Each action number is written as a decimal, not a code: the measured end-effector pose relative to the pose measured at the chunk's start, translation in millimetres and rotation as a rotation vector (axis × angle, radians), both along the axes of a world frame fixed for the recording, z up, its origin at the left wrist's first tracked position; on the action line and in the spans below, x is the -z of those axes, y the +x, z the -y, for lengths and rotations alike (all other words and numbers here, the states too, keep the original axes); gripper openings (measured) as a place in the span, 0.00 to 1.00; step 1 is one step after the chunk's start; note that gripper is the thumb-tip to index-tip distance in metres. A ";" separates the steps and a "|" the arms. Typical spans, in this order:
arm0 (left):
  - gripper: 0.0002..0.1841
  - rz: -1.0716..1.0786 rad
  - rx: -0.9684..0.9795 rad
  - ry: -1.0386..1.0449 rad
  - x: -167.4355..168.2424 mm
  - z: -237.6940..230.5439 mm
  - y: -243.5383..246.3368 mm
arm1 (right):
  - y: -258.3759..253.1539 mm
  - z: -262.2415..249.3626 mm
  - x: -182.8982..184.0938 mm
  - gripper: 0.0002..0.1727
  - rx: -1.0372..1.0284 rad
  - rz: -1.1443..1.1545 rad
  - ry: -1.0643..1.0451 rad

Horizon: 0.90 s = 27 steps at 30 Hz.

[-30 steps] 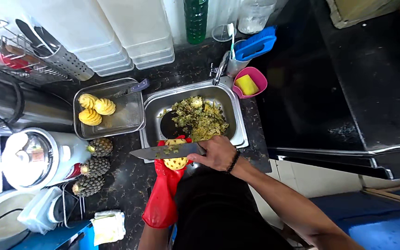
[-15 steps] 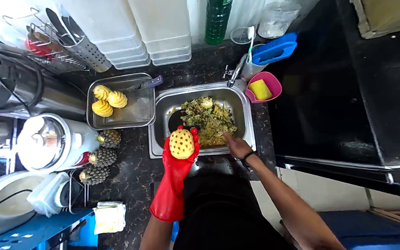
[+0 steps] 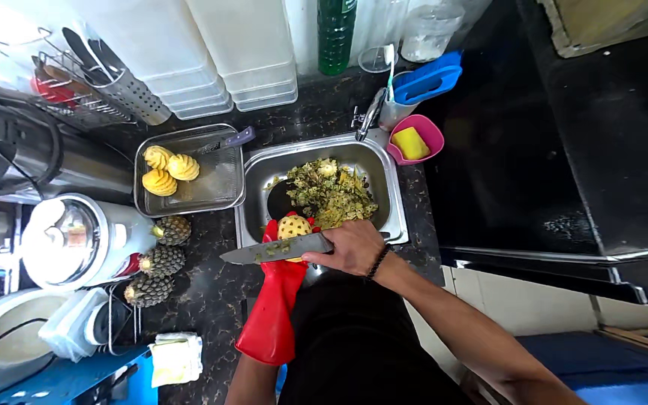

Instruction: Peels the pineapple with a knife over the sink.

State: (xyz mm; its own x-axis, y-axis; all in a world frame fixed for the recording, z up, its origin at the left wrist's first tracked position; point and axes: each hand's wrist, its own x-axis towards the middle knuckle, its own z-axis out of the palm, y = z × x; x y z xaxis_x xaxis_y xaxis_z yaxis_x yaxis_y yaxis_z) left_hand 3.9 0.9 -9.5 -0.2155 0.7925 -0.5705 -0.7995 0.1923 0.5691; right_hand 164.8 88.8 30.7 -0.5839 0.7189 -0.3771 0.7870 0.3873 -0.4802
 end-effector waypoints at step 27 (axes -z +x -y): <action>0.28 -0.074 0.024 -0.152 -7.7 -24.2 -10.3 | 19.0 -17.8 37.8 0.44 0.211 -0.062 -0.052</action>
